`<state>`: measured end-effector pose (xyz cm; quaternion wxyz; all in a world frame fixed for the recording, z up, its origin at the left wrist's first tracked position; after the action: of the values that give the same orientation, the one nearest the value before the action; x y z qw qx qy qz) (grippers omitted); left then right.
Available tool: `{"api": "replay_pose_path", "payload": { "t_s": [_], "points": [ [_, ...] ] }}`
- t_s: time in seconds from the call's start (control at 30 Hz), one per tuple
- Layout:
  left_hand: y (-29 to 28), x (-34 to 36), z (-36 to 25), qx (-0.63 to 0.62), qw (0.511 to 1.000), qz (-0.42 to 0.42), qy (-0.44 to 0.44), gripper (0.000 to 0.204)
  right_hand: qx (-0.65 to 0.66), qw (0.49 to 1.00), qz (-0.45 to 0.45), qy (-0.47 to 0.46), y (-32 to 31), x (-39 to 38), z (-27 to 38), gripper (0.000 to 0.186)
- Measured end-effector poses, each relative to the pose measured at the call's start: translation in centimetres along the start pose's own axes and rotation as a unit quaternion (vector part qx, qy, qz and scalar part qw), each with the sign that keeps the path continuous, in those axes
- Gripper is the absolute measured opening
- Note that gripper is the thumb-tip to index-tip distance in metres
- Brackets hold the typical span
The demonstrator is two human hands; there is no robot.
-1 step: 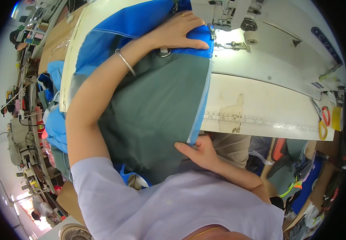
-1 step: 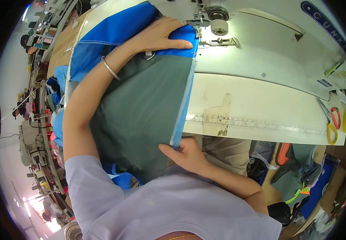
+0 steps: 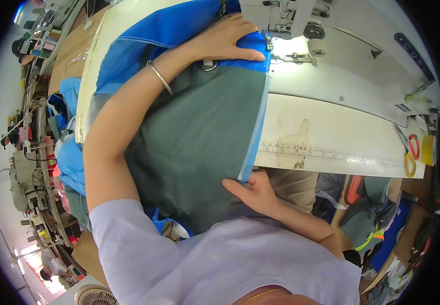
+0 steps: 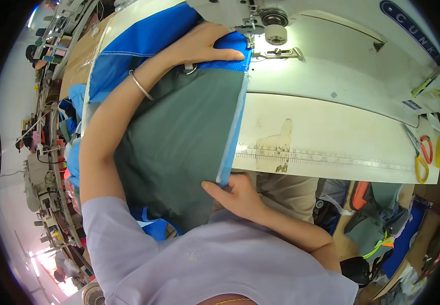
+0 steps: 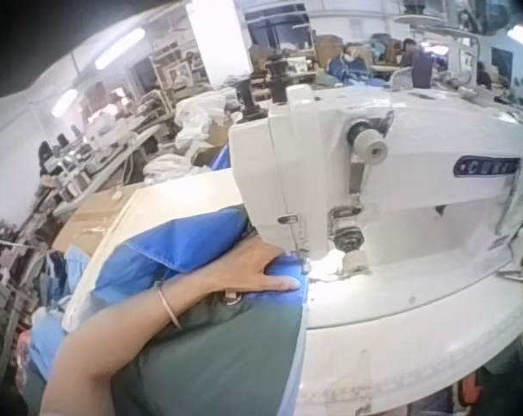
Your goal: The person aligns a blue and green fabric bag under the presser foot of an industrial sewing machine and sews along the edge. They repeatedly adjust the fabric, rotate the bag, and guide it through the machine to stitch different sections of the seam.
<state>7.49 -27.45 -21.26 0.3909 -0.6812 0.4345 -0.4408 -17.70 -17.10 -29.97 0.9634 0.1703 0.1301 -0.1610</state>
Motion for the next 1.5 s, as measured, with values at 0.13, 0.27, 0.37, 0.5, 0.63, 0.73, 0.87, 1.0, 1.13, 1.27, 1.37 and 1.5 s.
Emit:
{"api": "replay_pose_path", "payload": {
  "t_s": [0.13, 0.27, 0.37, 0.5, 0.63, 0.73, 0.87, 1.0, 1.13, 1.27, 1.37, 1.5],
  "points": [
    [-0.9, 0.1, 0.0, -0.014, 0.989, -0.112, 0.096, 0.072, -0.142, 0.977, -0.023, -0.158, -0.5, 0.6, 0.8, 0.026],
    [-0.4, -0.1, 1.1, 0.023, 1.000, -0.018, 0.010, 0.059, -0.254, 0.954, -0.020, -0.160, -0.8, 1.0, 0.4, 0.036],
    [-3.1, -1.6, -1.8, 0.000, 0.993, -0.082, 0.083, 0.046, -0.229, 0.956, -0.013, -0.183, -0.8, 1.1, 0.1, 0.047],
    [-9.8, -8.8, -7.9, -0.014, 0.991, -0.132, -0.016, 0.045, -0.210, 0.974, 0.078, -0.018, -0.4, 0.1, -2.3, 0.054],
    [-13.8, -21.3, -6.3, -0.006, 0.937, -0.227, -0.264, 0.043, -0.399, 0.818, 0.012, -0.414, 2.7, -3.3, 4.3, 0.045],
    [-13.2, -29.2, -4.0, -0.097, 0.869, -0.221, -0.431, 0.043, -0.396, 0.770, 0.008, -0.501, 4.5, -5.9, 6.3, 0.036],
    [-11.5, -32.0, -6.2, -0.229, 0.785, -0.210, -0.535, 0.048, -0.236, 0.939, 0.110, -0.225, 2.2, -5.3, 3.3, 0.035],
    [-11.0, -30.9, -7.3, -0.214, 0.816, -0.140, -0.519, 0.043, 0.320, 0.906, 0.174, 0.217, 1.1, -7.6, -2.2, 0.052],
    [-16.6, -24.7, -9.4, 0.050, 0.917, -0.274, -0.287, 0.033, 0.385, 0.842, 0.098, 0.366, 2.5, -9.8, -9.0, 0.058],
    [-15.1, -20.4, -8.6, 0.062, 0.934, -0.314, -0.157, 0.029, 0.231, 0.925, 0.112, 0.279, 2.8, -8.6, -7.8, 0.049],
    [-12.1, -20.5, -1.5, 0.087, 0.928, -0.244, -0.269, 0.034, 0.162, 0.948, 0.053, 0.268, 2.3, -9.1, -8.2, 0.053],
    [-9.5, -19.0, 2.0, -0.084, 0.843, -0.087, -0.525, 0.052, 0.140, 0.971, 0.032, 0.193, 1.0, -8.1, -8.7, 0.051]
  ]
}}
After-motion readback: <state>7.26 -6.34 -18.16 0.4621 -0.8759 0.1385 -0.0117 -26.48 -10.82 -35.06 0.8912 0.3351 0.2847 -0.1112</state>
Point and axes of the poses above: each hand's wrist, its own x-axis towards the middle knuckle, its own y-axis out of the palm, z = x × y, the point moved 10 cm from there along x, towards the middle knuckle, and after that the axes turned 14 degrees about -z, right-handed, at the moved point
